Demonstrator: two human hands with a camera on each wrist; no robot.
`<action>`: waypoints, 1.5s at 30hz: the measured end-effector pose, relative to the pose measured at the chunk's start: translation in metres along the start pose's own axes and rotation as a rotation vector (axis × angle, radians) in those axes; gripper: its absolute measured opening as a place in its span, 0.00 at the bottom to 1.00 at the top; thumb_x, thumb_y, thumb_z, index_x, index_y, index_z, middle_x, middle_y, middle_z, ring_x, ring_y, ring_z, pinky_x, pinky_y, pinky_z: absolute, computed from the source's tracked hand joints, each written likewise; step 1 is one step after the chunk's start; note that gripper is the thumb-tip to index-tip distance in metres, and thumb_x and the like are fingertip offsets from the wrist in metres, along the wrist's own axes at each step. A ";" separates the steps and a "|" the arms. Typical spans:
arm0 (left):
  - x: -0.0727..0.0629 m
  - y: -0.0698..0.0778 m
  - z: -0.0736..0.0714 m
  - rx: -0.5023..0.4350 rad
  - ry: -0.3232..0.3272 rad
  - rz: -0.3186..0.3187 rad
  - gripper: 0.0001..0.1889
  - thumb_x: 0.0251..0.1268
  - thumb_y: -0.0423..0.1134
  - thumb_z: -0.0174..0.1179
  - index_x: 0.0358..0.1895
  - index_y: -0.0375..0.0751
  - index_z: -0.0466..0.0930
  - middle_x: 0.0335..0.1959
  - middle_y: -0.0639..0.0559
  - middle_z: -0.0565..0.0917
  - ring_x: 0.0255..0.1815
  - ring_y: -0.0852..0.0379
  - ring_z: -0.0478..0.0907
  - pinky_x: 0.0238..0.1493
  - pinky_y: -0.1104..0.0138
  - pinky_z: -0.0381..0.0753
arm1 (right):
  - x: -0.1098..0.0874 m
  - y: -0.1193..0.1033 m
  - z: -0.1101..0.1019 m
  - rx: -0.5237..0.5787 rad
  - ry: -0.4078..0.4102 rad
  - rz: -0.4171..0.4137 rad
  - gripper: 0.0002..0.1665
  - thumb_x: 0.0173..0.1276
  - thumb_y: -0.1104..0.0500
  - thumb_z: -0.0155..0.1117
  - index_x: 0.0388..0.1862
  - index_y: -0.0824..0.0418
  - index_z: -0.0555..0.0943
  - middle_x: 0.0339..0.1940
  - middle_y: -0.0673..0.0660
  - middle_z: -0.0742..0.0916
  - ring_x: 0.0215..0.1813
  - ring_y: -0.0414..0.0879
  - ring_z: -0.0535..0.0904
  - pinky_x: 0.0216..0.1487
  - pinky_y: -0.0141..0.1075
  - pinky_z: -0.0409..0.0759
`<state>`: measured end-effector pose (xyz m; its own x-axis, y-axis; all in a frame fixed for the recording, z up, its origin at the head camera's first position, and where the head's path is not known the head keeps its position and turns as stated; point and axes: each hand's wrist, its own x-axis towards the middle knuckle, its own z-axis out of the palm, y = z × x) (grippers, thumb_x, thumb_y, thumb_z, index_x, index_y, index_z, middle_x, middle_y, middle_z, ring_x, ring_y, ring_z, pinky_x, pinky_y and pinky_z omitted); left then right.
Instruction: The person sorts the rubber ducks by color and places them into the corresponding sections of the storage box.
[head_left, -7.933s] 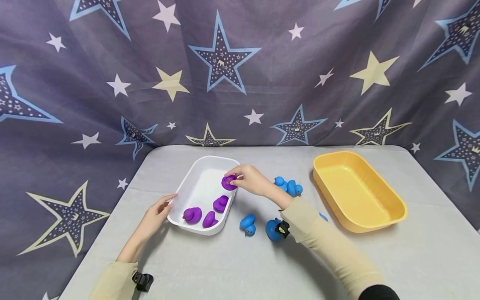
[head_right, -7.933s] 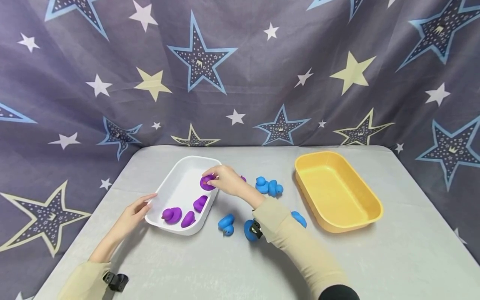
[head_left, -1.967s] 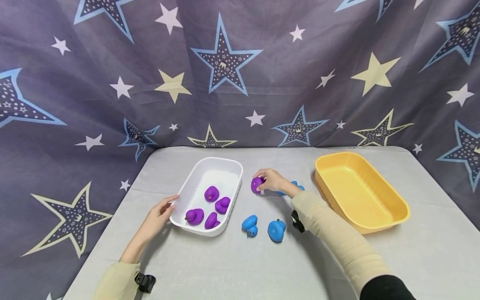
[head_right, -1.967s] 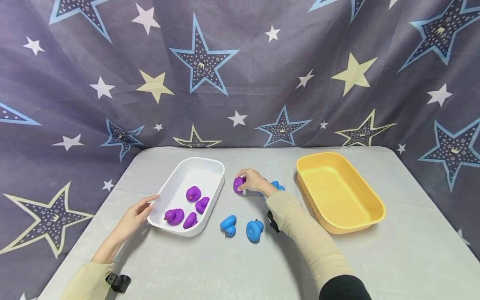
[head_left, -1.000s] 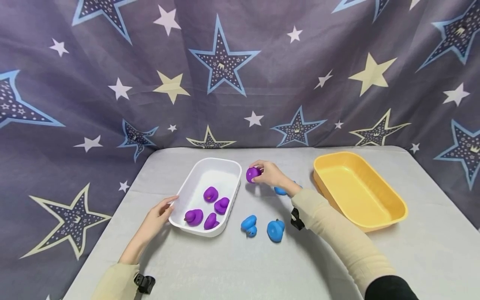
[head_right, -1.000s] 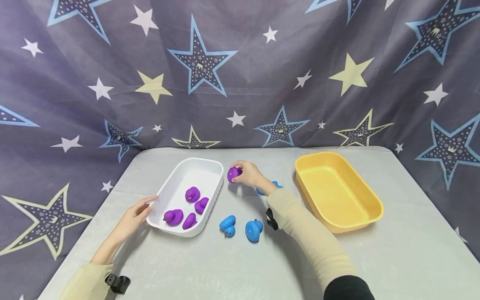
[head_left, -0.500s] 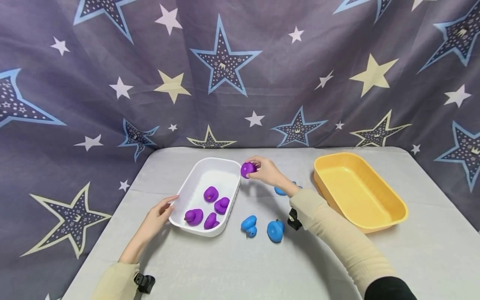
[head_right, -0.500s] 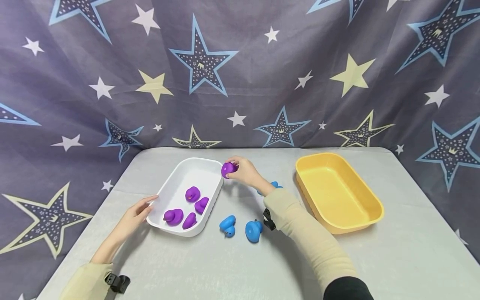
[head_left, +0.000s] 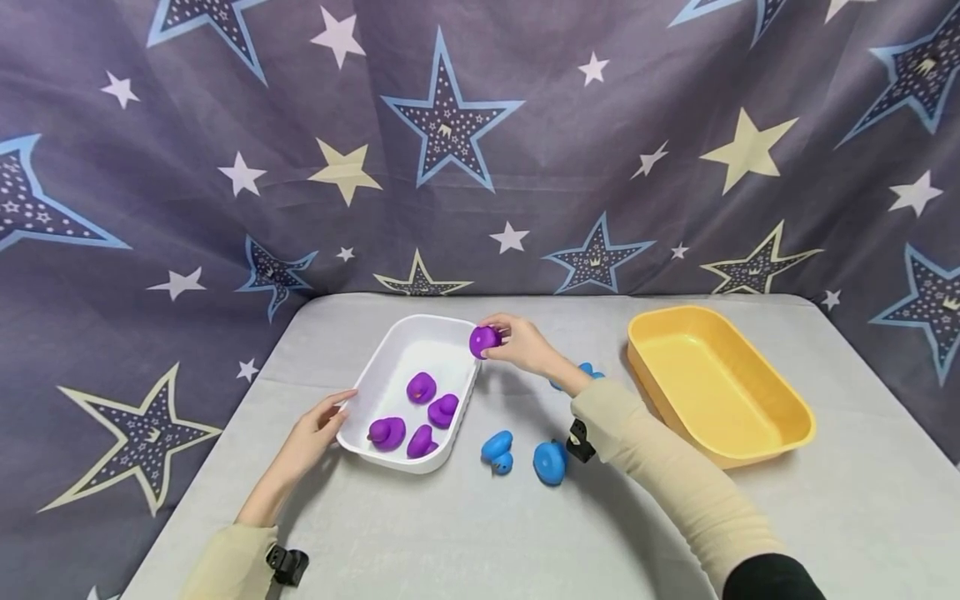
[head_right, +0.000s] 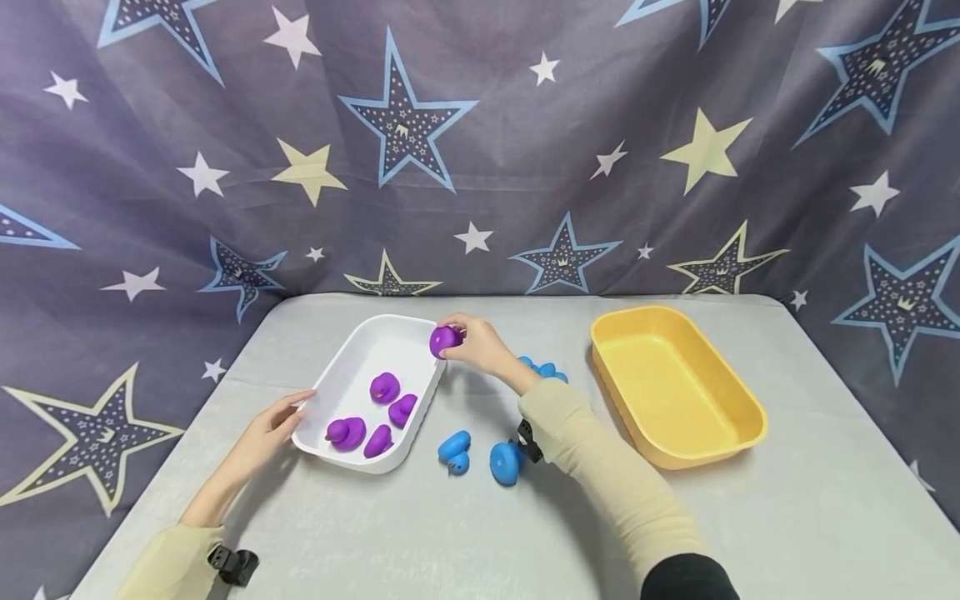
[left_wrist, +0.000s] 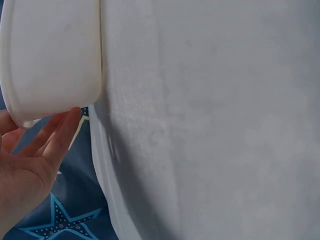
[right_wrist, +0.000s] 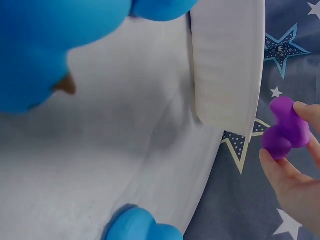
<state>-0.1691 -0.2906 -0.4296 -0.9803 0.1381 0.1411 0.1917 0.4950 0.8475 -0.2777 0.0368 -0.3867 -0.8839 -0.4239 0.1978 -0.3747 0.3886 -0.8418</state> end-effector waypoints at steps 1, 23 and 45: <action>0.000 0.000 0.000 0.000 -0.001 -0.004 0.18 0.65 0.30 0.46 0.58 0.29 0.66 0.41 0.31 0.76 0.37 0.57 0.75 0.37 0.71 0.77 | 0.000 -0.001 0.001 0.006 0.000 -0.006 0.26 0.50 0.69 0.66 0.51 0.67 0.74 0.48 0.64 0.79 0.49 0.57 0.74 0.48 0.39 0.74; 0.001 0.002 0.000 0.064 0.012 -0.005 0.18 0.66 0.32 0.46 0.58 0.31 0.67 0.42 0.31 0.76 0.38 0.55 0.74 0.37 0.71 0.76 | 0.008 -0.013 0.023 0.033 -0.078 -0.043 0.25 0.50 0.69 0.65 0.50 0.67 0.75 0.48 0.64 0.78 0.48 0.57 0.75 0.45 0.33 0.76; 0.002 0.002 0.000 0.055 0.002 -0.007 0.18 0.66 0.33 0.46 0.58 0.31 0.66 0.43 0.30 0.75 0.39 0.54 0.74 0.38 0.72 0.77 | 0.014 -0.014 0.034 -0.036 -0.139 -0.078 0.25 0.48 0.70 0.65 0.48 0.69 0.75 0.48 0.62 0.79 0.51 0.54 0.74 0.53 0.35 0.71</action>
<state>-0.1706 -0.2898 -0.4279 -0.9818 0.1327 0.1359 0.1867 0.5421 0.8193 -0.2751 -0.0020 -0.3888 -0.8051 -0.5624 0.1886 -0.4530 0.3778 -0.8075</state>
